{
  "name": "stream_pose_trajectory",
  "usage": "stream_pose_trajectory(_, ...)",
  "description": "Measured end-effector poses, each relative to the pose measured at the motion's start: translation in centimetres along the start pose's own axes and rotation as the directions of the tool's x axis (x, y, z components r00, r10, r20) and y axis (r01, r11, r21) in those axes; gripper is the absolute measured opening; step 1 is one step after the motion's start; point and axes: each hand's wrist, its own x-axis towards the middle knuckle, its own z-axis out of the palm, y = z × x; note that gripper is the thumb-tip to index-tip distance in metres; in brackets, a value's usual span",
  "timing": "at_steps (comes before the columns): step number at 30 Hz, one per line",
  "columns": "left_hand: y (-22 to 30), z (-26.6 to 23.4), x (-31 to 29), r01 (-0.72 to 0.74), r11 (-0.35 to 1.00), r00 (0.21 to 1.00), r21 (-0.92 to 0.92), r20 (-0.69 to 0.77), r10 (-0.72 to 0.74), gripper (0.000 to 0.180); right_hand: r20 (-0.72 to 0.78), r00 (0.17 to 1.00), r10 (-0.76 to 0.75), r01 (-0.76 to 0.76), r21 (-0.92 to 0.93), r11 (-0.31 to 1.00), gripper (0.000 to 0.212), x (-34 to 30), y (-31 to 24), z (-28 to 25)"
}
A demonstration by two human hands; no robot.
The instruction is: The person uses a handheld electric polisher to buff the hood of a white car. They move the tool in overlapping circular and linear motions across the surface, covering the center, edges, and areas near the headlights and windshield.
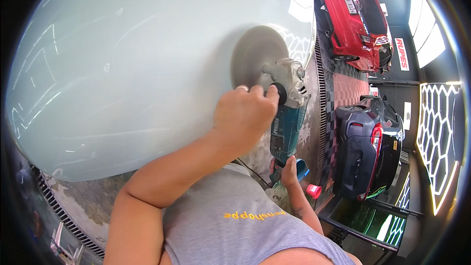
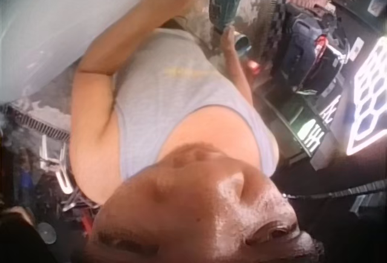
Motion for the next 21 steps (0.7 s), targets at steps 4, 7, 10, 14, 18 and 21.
stream_pose_trajectory(4,0.3,-1.7,-3.1,0.051,0.995,0.993,-0.083,-0.100,-0.059,0.041,0.023,0.993,-0.120,0.122,-0.140,0.983,0.103,-1.3,-4.3,-0.7)
stream_pose_trajectory(7,-2.1,-4.8,-8.3,0.074,0.997,0.983,-0.032,-0.165,-0.078,0.044,0.091,0.987,-0.135,0.138,-0.020,0.990,0.097,-2.4,-3.7,3.9)
stream_pose_trajectory(10,-4.8,-7.2,-11.3,0.126,0.992,0.957,-0.016,-0.263,-0.126,0.046,0.111,0.982,-0.154,0.153,0.014,0.988,0.100,-3.1,-6.3,7.8)
stream_pose_trajectory(14,-6.5,-8.3,-10.6,0.161,0.983,0.933,-0.086,-0.312,-0.180,0.044,0.120,0.962,-0.244,0.261,-0.145,0.954,0.083,-1.4,-7.1,7.6)
stream_pose_trajectory(18,-4.2,-6.1,-5.5,0.141,0.982,0.976,-0.127,-0.151,-0.159,0.040,0.028,0.981,-0.194,0.196,-0.092,0.976,0.054,-1.4,-6.8,4.4)
stream_pose_trajectory(21,-2.1,-2.2,1.0,0.041,0.990,0.997,-0.135,-0.052,-0.048,0.036,-0.046,0.989,-0.142,0.145,0.061,0.988,0.048,0.1,-6.5,2.2)
